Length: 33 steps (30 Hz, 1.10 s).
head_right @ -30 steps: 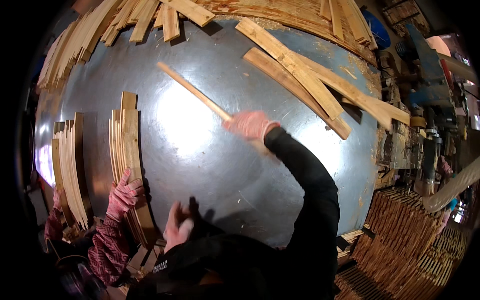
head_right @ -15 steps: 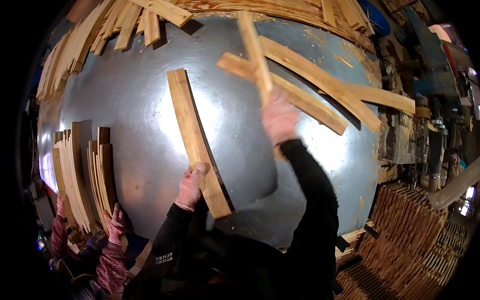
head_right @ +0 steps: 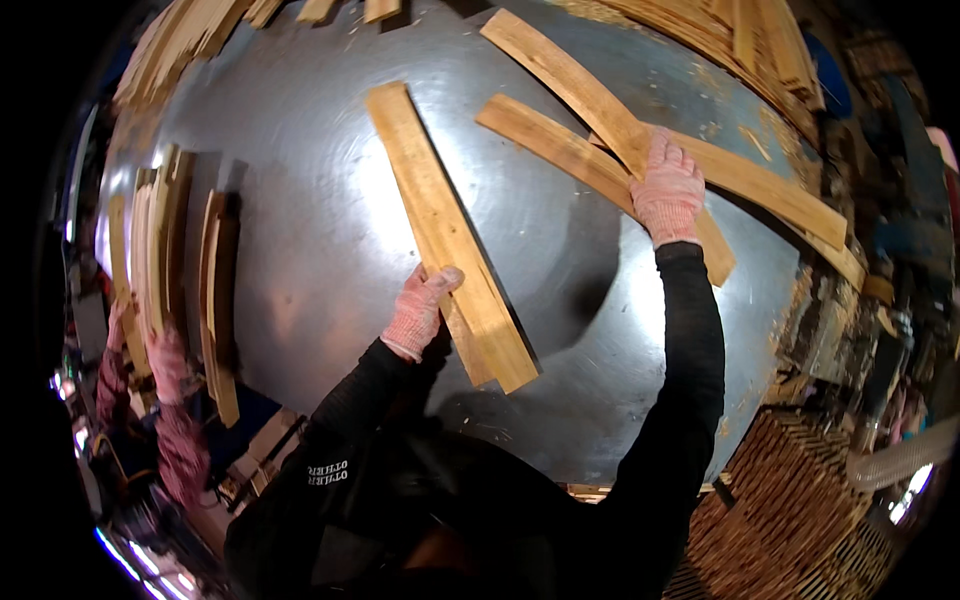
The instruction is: The person sorts wooden planks on a metal table, picking them up, inspecting them, and stacking them into neat piles. A second person is visible in the background performing similar sorting actions.
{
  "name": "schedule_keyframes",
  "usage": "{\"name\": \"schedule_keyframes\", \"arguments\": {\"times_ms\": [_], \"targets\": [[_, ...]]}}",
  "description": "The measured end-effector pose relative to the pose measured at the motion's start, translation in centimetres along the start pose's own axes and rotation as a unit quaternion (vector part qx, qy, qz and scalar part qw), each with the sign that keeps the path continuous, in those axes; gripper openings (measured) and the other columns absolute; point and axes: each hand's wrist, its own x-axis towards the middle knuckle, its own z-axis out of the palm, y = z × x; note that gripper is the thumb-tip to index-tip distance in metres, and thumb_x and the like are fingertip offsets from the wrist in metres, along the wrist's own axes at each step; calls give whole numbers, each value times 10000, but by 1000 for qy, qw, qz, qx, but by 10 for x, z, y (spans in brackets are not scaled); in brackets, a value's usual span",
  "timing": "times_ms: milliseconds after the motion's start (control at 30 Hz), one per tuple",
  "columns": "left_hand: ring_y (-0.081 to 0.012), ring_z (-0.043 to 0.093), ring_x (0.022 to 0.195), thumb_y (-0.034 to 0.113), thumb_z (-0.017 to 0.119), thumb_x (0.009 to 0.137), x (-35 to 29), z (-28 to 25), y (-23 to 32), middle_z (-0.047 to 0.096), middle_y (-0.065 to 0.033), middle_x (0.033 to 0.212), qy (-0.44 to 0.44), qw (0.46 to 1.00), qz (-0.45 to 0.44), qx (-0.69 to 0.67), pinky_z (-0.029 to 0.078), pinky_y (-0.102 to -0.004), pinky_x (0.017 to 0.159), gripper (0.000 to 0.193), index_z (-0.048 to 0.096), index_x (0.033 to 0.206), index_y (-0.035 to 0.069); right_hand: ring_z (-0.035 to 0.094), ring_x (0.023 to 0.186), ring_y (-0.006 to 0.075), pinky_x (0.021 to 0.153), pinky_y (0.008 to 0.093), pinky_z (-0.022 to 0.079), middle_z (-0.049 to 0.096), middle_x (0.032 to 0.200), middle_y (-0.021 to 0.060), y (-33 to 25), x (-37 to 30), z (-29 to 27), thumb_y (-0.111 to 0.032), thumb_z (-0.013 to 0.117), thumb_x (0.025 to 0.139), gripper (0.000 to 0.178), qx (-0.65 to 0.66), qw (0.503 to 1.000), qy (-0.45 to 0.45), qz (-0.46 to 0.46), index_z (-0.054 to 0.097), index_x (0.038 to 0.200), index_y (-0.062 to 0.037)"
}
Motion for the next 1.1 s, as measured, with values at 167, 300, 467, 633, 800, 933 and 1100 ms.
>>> {"name": "schedule_keyframes", "arguments": {"times_ms": [167,300,467,633,800,933,1100], "targets": [[-192,635,1003,206,754,884,5,-32,-21,625,-85,1133,-44,986,31,-160,529,-339,913,534,497,1310,12,485,1329,301,1103,414,404,505,1422,217,-112,-120,-15,-506,649,886,818,425,873,-221,-93,376,1500,-39],[-210,637,997,223,738,906,-14,-9,10,619,-97,1143,14,1000,6,-16,543,-359,878,545,471,1326,0,430,1373,405,1129,468,361,435,1481,257,-113,-125,10,-577,667,844,965,240,951,-7,-197,282,1545,-38],[-188,637,967,181,743,884,-12,-13,5,655,-95,1068,18,1000,20,14,536,-332,843,503,512,1283,-23,559,1223,384,1025,454,442,565,1336,220,-2,-34,52,-611,718,759,925,22,1000,20,5,416,1445,-69],[-161,613,1007,292,673,943,-18,-15,7,648,-75,1116,10,993,70,96,509,-323,881,460,535,1282,12,670,940,376,802,451,545,685,1004,212,-70,-64,16,-665,574,846,781,268,957,-84,-67,533,1277,-15],[-179,615,1039,306,681,928,-24,-10,16,632,-82,1141,4,997,63,51,523,-332,890,532,486,1340,32,567,1239,363,1024,445,463,574,1367,192,-152,-126,-63,-546,539,927,729,242,895,-257,-271,450,1437,-32],[-165,609,964,217,704,886,-18,-29,4,621,-45,1040,16,993,71,90,509,-317,874,420,538,1234,50,280,1479,346,1230,500,113,321,1581,207,-31,-18,-43,-640,701,746,1015,-6,987,-11,-157,346,1525,-94],[-159,601,988,173,662,920,-14,-41,-4,621,-26,1016,23,998,40,49,485,-328,928,271,574,1137,37,518,1290,350,1064,461,405,546,1360,192,41,42,-18,-404,723,811,875,-47,986,-85,-134,302,1535,-152]]}}
